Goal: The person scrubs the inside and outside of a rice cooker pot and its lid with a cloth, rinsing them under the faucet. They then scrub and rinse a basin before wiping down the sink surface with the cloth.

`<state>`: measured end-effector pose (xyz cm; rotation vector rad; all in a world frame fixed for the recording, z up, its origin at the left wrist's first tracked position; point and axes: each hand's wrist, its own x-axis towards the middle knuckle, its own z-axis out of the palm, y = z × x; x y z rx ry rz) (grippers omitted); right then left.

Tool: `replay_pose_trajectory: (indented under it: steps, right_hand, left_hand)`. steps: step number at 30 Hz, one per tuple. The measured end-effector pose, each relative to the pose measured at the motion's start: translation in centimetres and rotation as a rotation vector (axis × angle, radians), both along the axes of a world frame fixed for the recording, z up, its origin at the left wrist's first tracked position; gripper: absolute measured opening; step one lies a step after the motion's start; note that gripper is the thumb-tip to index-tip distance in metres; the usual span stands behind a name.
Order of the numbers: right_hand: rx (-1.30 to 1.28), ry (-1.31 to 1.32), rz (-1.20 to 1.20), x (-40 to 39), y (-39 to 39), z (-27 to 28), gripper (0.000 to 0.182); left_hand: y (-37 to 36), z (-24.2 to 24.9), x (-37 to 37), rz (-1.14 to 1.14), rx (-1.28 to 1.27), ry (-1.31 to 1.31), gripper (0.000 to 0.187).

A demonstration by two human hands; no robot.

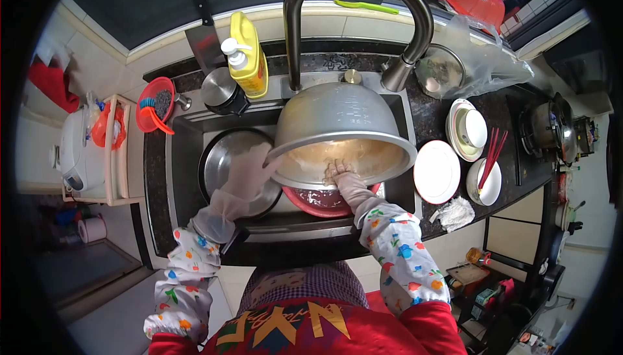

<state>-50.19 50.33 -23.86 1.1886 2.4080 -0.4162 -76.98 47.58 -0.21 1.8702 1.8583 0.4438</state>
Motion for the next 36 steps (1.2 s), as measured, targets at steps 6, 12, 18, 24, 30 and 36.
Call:
replay_pose_trajectory:
  steps: [6, 12, 18, 24, 30, 36]
  right_hand:
    - [-0.284, 0.467, -0.196, -9.1, -2.4, 1.0, 0.049]
    - [-0.206, 0.257, -0.087, -2.9, 0.1, 0.3, 0.048]
    - [-0.113, -0.197, 0.065, -4.8, 0.5, 4.0, 0.050]
    - [-0.496, 0.390, -0.280, -5.5, -1.4, 3.7, 0.050]
    - [-0.211, 0.057, 0.044, -0.9, 0.2, 4.3, 0.050]
    - [-0.145, 0.182, -0.023, -4.5, -1.9, -2.8, 0.053]
  left_hand:
    - [-5.6, -12.1, -1.2, 0.252, -0.214, -0.370, 0.049]
    - [-2.6, -5.4, -2.2, 0.129, -0.322, -0.220, 0.042]
    - [-0.9, -0.6, -1.2, 0.071, -0.239, -0.230, 0.031]
    - [-3.6, -8.6, -0.6, 0.317, -0.269, -0.425, 0.037]
    - [0.9, -1.7, -0.7, 0.102, -0.193, -0.138, 0.038]
    - [-1.4, -4.5, -0.9, 0.212, -0.301, -0.355, 0.039]
